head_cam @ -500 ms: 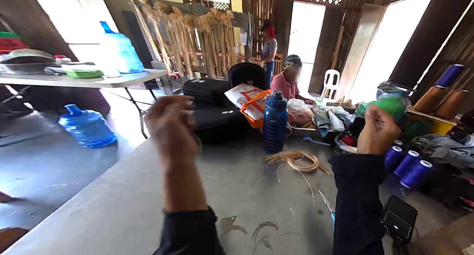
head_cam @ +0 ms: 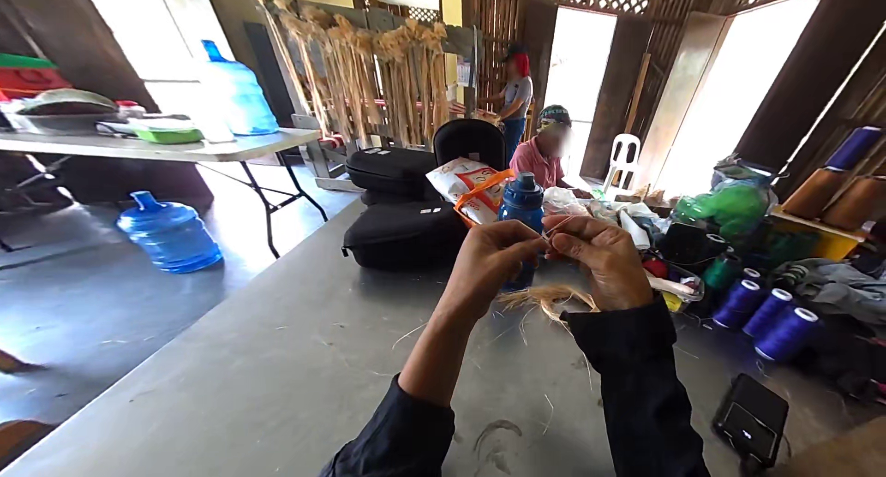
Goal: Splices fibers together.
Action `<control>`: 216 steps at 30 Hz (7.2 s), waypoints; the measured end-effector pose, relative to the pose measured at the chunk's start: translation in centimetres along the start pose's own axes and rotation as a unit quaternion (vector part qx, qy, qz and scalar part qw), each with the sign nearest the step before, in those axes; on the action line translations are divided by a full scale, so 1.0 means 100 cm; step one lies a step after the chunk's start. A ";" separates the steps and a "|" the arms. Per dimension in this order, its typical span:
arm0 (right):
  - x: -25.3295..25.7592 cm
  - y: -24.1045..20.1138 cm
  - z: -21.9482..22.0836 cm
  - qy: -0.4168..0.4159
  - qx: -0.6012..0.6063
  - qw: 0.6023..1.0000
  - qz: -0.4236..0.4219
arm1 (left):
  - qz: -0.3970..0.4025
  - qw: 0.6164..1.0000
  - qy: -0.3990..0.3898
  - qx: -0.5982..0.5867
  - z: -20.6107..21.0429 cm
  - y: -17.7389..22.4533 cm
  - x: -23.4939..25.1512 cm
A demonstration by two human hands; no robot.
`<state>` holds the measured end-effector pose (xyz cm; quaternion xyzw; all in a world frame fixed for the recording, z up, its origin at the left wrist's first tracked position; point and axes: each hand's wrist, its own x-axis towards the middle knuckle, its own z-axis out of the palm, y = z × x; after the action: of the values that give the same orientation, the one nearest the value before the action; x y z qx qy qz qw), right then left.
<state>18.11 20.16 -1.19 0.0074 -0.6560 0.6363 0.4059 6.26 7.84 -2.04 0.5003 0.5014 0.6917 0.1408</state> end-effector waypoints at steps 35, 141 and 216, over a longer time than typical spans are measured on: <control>0.008 0.008 -0.019 0.041 -0.268 0.956 -0.114 | -0.024 0.987 0.057 0.151 0.001 0.003 0.002; 0.022 0.040 -0.011 0.166 -0.049 0.981 -0.083 | -0.150 0.946 -0.021 0.286 -0.043 -0.002 0.007; 0.016 0.032 -0.010 0.062 -0.347 0.898 -0.264 | -0.045 0.977 0.044 0.203 -0.022 0.009 0.001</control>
<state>15.89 22.43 -3.18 -0.0008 -0.7825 0.2367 0.5758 4.68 6.28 -1.26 0.4642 0.6593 0.5898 0.0451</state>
